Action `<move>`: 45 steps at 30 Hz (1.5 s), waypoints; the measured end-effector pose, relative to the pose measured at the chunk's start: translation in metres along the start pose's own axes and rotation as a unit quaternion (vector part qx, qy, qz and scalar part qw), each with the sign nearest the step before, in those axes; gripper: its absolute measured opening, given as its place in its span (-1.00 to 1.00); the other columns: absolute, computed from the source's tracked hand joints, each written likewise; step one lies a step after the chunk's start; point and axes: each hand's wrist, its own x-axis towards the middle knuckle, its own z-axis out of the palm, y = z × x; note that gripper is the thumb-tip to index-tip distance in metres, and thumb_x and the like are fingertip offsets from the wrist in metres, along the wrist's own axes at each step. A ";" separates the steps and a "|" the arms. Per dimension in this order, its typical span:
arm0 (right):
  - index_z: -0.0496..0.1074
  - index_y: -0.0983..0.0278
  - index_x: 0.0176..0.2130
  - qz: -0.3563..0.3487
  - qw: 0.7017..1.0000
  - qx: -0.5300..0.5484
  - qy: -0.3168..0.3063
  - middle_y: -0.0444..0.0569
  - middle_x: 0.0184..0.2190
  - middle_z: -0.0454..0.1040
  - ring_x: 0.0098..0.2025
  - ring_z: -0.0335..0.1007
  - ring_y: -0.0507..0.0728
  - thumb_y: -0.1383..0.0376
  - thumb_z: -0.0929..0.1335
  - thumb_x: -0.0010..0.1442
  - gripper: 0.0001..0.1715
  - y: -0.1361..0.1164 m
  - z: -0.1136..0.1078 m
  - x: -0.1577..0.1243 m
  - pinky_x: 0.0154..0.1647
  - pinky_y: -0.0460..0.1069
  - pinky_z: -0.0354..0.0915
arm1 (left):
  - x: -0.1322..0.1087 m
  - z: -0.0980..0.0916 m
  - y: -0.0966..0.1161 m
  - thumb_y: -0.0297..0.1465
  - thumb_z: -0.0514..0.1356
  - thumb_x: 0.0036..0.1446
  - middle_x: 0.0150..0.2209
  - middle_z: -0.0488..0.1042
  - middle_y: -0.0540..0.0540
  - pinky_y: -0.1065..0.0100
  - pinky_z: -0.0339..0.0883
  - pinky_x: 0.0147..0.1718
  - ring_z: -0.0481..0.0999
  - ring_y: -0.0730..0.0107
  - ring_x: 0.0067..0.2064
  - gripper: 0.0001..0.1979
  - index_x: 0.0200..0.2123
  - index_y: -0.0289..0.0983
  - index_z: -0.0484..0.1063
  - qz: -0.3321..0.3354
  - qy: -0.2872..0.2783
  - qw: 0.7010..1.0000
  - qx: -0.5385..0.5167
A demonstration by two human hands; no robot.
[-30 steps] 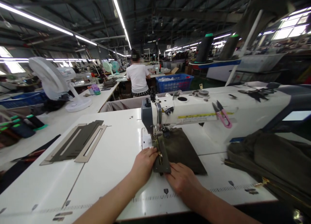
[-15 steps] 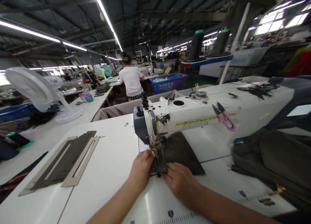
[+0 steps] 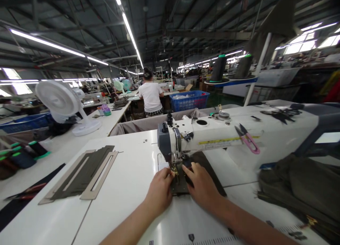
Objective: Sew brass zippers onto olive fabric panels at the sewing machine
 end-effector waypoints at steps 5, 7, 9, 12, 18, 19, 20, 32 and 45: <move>0.43 0.29 -0.47 0.064 0.995 0.010 -0.071 0.00 -0.44 0.40 -0.33 0.33 0.12 0.40 0.26 0.12 -0.81 0.006 0.007 0.021 -0.33 -0.04 0.20 | -0.007 -0.007 0.008 -0.34 0.04 0.14 -0.52 0.40 -0.06 0.32 0.32 -0.46 0.42 0.31 -0.45 -0.73 -0.52 -0.28 0.41 -0.169 0.057 0.984 0.010; 0.44 0.28 -0.47 0.058 0.994 0.023 -0.084 -0.05 -0.47 0.41 -0.39 0.35 0.07 0.41 0.26 0.11 -0.81 0.008 0.007 0.025 -0.38 -0.09 0.19 | -0.011 -0.006 0.011 -0.27 0.04 0.17 -0.62 0.37 -0.02 0.37 0.28 -0.55 0.39 0.36 -0.54 -0.63 -0.63 -0.29 0.37 -0.206 0.050 0.977 -0.033; 0.45 0.26 -0.44 0.034 0.994 0.037 -0.097 -0.08 -0.45 0.43 -0.37 0.36 0.04 0.41 0.30 0.07 -0.86 0.009 0.006 0.026 -0.39 -0.13 0.19 | -0.016 -0.004 0.013 -0.31 0.10 0.14 -0.53 0.46 -0.04 0.38 0.34 -0.48 0.45 0.36 -0.47 -0.74 -0.53 -0.28 0.44 -0.145 0.059 0.984 -0.086; 0.46 0.26 -0.48 0.008 0.993 0.041 -0.114 -0.06 -0.40 0.45 -0.31 0.37 0.06 0.40 0.31 0.05 -0.86 0.008 0.004 0.025 -0.34 -0.13 0.20 | -0.023 -0.001 0.017 -0.41 0.11 0.13 -0.24 0.51 -0.08 0.32 0.37 -0.20 0.48 0.31 -0.21 -0.84 -0.22 -0.23 0.45 0.038 0.075 0.993 -0.082; 0.45 0.31 -0.44 0.003 0.990 0.039 -0.133 0.02 -0.42 0.48 -0.36 0.40 0.10 0.41 0.21 0.16 -0.74 0.005 0.002 0.032 -0.33 -0.08 0.19 | -0.015 -0.001 0.015 -0.49 -0.02 0.21 -0.41 0.49 -0.10 0.30 0.40 -0.24 0.48 0.32 -0.31 -0.76 -0.42 -0.29 0.40 0.169 0.042 0.983 0.054; 0.45 0.32 -0.42 0.007 0.990 0.042 -0.135 0.03 -0.42 0.49 -0.37 0.40 0.10 0.41 0.20 0.17 -0.73 0.005 0.003 0.034 -0.35 -0.08 0.19 | -0.014 -0.001 0.014 -0.49 -0.02 0.21 -0.43 0.48 -0.10 0.31 0.40 -0.28 0.48 0.32 -0.34 -0.76 -0.45 -0.30 0.39 0.171 0.036 0.982 0.065; 0.44 0.33 -0.40 0.012 0.989 0.047 -0.138 0.02 -0.41 0.50 -0.38 0.41 0.09 0.42 0.20 0.17 -0.74 0.005 0.004 0.035 -0.37 -0.10 0.19 | -0.012 -0.001 0.012 -0.49 -0.01 0.20 -0.44 0.48 -0.09 0.32 0.40 -0.31 0.47 0.33 -0.36 -0.76 -0.45 -0.30 0.39 0.172 0.030 0.982 0.068; 0.47 0.31 -0.36 0.113 0.983 0.012 -0.147 0.03 -0.39 0.51 -0.36 0.43 0.11 0.41 0.21 0.12 -0.75 0.006 0.018 0.036 -0.39 -0.09 0.18 | -0.010 0.004 0.005 -0.55 0.03 0.08 -0.48 0.48 -0.08 0.34 0.35 -0.42 0.46 0.32 -0.43 -0.83 -0.40 -0.29 0.41 0.141 -0.020 0.988 0.050; 0.43 0.38 -0.20 0.178 0.967 -0.049 -0.173 0.17 -0.24 0.47 -0.19 0.36 0.19 0.32 0.20 0.18 -0.70 0.003 0.020 0.036 -0.27 -0.06 0.16 | -0.008 0.012 0.003 -0.48 0.00 0.12 -0.47 0.49 -0.07 0.31 0.34 -0.41 0.47 0.33 -0.43 -0.78 -0.35 -0.31 0.45 0.161 -0.017 0.983 0.086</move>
